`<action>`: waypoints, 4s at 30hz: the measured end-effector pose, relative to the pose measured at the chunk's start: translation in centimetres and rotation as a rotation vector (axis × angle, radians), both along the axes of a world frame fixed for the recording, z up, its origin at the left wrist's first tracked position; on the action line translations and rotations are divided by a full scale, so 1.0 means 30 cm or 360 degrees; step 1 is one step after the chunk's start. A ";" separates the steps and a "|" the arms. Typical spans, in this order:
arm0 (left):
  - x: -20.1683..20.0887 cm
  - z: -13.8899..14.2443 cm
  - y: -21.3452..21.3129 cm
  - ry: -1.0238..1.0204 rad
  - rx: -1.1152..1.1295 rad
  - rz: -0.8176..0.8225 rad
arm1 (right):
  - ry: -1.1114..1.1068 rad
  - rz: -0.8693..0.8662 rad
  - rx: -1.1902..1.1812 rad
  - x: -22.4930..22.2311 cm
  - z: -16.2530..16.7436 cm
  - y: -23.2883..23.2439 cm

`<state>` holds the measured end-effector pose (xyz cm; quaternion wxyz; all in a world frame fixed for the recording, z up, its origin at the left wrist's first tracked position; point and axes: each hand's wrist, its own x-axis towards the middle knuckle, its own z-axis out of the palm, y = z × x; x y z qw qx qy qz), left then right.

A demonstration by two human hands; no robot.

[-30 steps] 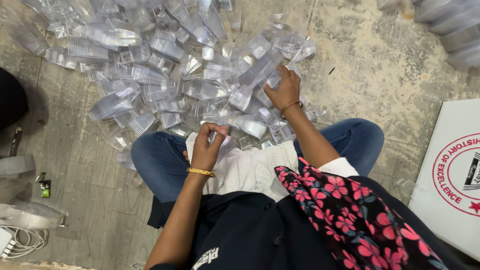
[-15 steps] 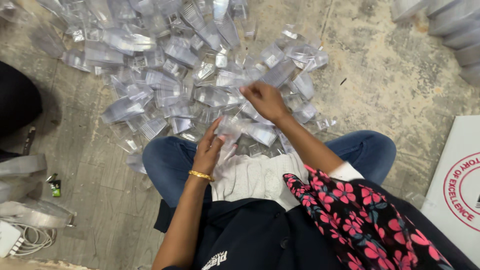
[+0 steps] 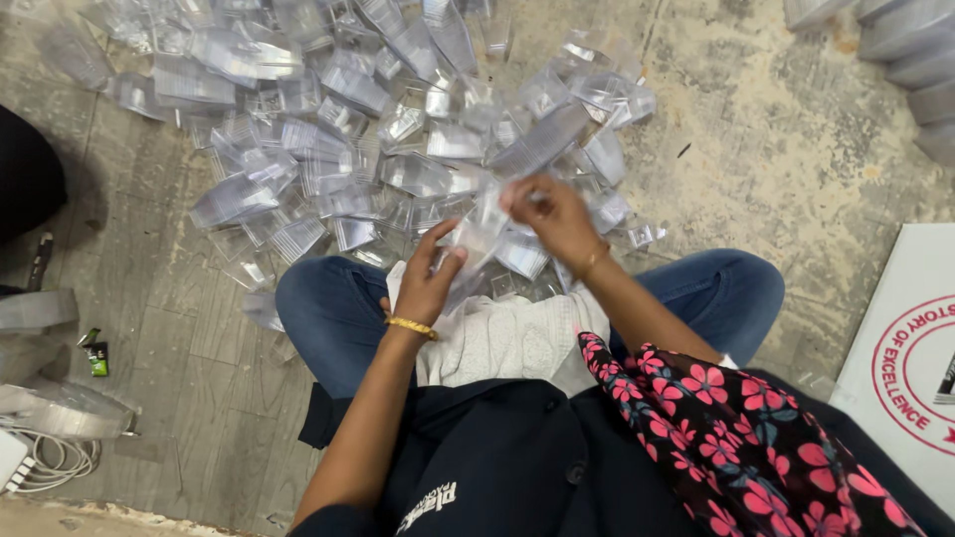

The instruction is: The person sits on the floor and stacks clear plastic cups, picking cups one at a time from a pile on the floor and nesting them into a stack on their lap, then setting completed stacks aside.

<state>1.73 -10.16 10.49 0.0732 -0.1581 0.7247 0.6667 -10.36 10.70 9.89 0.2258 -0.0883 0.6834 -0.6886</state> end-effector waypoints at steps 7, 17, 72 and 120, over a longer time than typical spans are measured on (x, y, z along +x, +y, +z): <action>-0.006 0.085 0.048 0.0041 0.0000 -0.0288 | 0.0398 0.0484 0.0354 0.184 0.145 0.088; 0.017 0.068 0.084 -0.0079 -0.0007 -0.0406 | 0.0290 0.0334 0.0434 0.230 0.104 0.198; -0.045 0.068 -0.009 -0.0936 -0.1457 -0.1223 | -0.0697 -0.0605 0.0047 0.096 -0.096 0.547; -0.026 0.125 0.138 -0.0316 0.0127 -0.0421 | 0.0856 -0.0413 0.1247 0.243 -0.069 0.451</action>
